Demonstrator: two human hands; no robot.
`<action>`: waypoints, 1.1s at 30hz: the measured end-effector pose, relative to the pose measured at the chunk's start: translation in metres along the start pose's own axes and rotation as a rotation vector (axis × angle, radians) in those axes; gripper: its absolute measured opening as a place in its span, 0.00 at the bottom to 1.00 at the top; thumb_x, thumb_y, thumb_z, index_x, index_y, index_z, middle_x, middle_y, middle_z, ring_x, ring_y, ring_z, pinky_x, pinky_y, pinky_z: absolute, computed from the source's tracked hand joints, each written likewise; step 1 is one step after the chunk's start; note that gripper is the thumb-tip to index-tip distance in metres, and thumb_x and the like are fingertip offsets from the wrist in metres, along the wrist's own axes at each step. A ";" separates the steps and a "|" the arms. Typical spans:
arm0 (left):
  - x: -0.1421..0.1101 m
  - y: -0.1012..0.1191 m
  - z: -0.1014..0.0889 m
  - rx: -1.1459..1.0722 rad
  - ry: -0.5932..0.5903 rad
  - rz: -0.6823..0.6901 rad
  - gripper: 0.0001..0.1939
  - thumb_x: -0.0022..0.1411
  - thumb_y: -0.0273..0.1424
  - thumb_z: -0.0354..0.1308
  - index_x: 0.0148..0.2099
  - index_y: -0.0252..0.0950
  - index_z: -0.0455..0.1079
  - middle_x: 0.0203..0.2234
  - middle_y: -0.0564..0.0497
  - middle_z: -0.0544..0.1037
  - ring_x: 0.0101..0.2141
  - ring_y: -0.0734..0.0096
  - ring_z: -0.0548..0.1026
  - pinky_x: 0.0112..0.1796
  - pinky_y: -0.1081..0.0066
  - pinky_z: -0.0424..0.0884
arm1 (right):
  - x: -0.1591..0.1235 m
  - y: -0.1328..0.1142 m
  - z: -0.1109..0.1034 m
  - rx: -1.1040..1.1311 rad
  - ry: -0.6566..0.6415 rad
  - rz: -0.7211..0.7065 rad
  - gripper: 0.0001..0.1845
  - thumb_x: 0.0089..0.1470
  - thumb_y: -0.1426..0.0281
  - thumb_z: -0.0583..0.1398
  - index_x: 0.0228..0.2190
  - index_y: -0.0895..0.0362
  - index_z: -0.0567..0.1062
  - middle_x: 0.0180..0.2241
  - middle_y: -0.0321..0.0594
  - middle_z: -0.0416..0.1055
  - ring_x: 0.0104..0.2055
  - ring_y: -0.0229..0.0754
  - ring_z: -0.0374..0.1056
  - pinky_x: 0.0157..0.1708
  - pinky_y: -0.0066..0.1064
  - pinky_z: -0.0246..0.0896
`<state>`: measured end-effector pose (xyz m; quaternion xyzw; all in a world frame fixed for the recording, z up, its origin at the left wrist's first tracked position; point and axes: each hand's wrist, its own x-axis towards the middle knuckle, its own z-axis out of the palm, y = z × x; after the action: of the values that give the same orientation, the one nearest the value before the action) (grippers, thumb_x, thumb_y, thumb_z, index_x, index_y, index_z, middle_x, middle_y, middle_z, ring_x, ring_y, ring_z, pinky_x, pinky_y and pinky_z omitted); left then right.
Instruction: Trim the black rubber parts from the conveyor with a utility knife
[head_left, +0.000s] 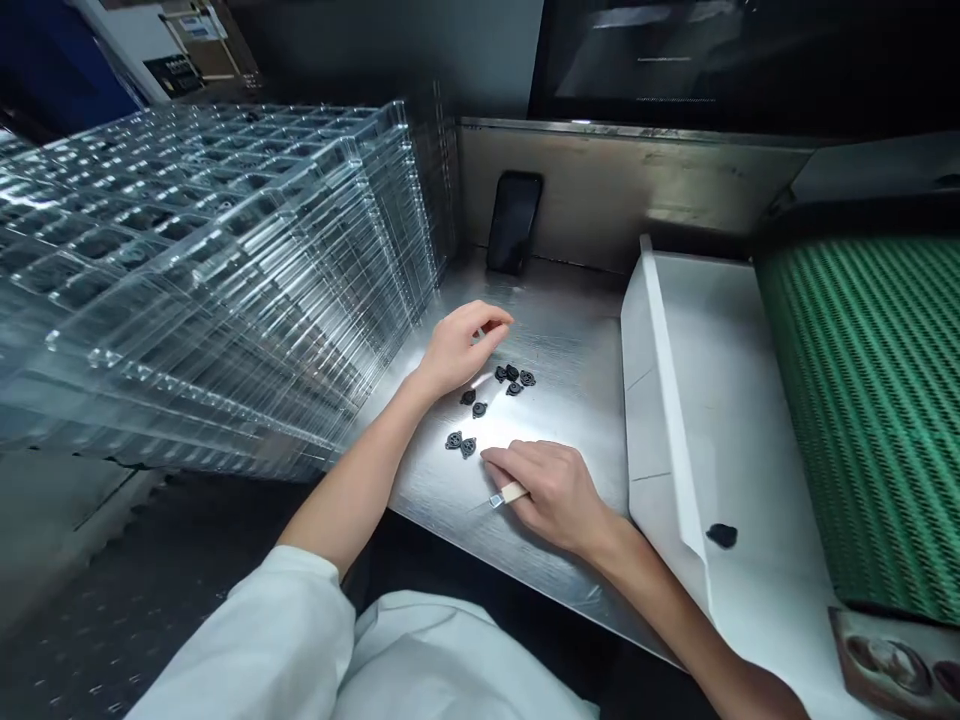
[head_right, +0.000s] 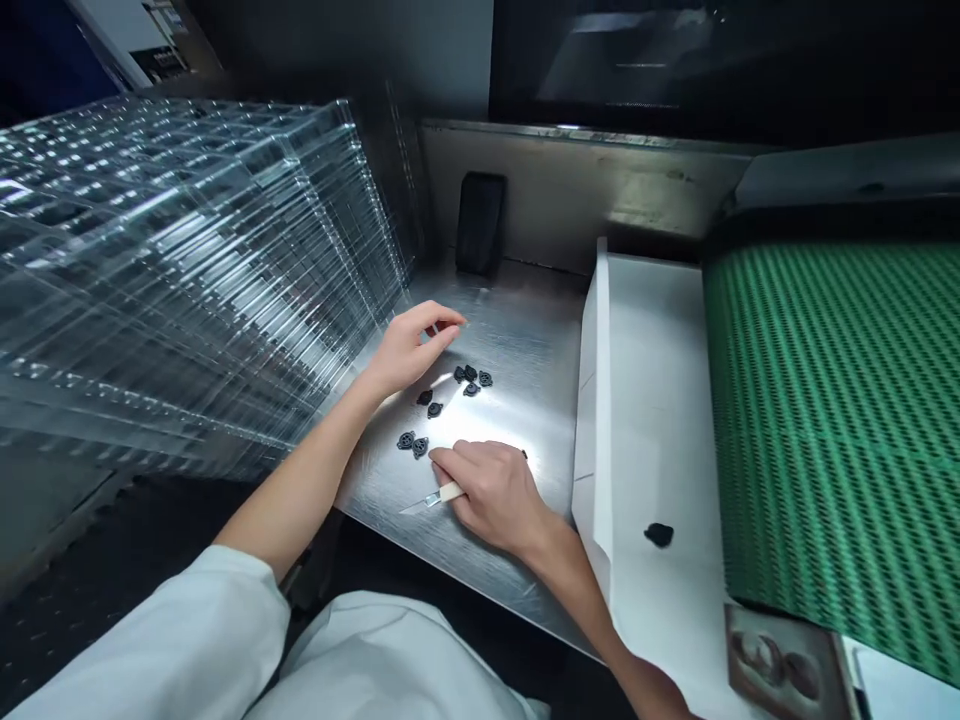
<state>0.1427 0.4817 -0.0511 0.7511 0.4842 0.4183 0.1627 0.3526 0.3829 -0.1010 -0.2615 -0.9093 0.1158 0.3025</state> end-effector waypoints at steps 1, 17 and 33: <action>-0.001 0.003 -0.002 0.029 -0.016 -0.019 0.09 0.71 0.31 0.55 0.48 0.36 0.76 0.40 0.50 0.77 0.41 0.71 0.74 0.44 0.71 0.67 | 0.000 0.000 -0.001 0.005 0.017 -0.008 0.11 0.69 0.73 0.54 0.41 0.57 0.77 0.29 0.34 0.67 0.29 0.32 0.54 0.34 0.29 0.46; 0.021 0.024 0.016 0.573 -0.674 0.092 0.13 0.66 0.24 0.52 0.48 0.37 0.76 0.43 0.48 0.76 0.42 0.62 0.74 0.36 0.65 0.60 | -0.001 0.002 0.001 0.054 0.085 -0.022 0.08 0.67 0.74 0.56 0.43 0.58 0.76 0.28 0.34 0.66 0.29 0.32 0.53 0.33 0.29 0.44; 0.012 0.009 0.016 -0.576 -0.223 -0.033 0.12 0.67 0.30 0.61 0.50 0.31 0.79 0.44 0.45 0.79 0.39 0.73 0.76 0.41 0.72 0.72 | 0.016 0.005 -0.001 0.504 0.700 0.464 0.22 0.71 0.54 0.52 0.53 0.56 0.74 0.40 0.44 0.64 0.42 0.37 0.64 0.38 0.28 0.59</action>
<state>0.1628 0.4901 -0.0496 0.7074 0.3368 0.4508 0.4277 0.3443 0.3963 -0.0942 -0.3992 -0.6143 0.3019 0.6101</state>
